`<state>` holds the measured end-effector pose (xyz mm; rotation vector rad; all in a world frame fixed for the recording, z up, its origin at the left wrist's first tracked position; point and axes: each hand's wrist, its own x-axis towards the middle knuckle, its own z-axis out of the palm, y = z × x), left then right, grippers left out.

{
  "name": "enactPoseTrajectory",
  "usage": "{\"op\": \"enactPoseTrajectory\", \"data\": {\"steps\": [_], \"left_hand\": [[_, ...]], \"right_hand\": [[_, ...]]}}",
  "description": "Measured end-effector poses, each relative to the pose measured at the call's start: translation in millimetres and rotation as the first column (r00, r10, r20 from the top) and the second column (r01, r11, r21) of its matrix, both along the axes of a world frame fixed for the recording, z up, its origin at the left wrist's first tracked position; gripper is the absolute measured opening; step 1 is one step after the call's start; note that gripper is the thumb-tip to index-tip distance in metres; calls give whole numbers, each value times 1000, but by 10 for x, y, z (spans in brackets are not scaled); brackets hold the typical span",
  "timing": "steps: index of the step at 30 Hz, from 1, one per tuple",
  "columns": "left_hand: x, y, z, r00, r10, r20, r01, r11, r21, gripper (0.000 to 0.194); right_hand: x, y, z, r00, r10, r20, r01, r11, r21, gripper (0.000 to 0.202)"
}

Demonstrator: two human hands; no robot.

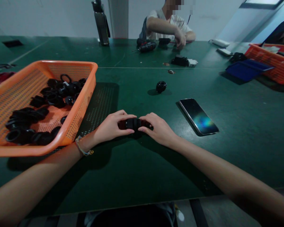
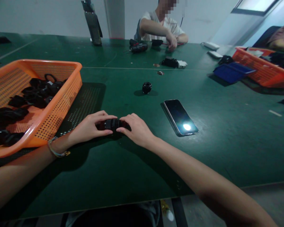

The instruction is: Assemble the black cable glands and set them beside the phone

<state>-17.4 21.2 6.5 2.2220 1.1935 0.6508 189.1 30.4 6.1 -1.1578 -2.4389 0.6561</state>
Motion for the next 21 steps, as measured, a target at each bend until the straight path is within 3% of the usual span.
{"op": "enactPoseTrajectory", "data": {"steps": [17,21], "left_hand": [[5,1,3,1000,-9,-5,9,1000,-3,42],[-1,2,1,1000,-13,-3,13,1000,6,41]], "right_hand": [[3,-3,-30,1000,2,-22,-2,1000,6,19],[16,-21,-32,997,11,-71,-9,1000,27,31]]}}
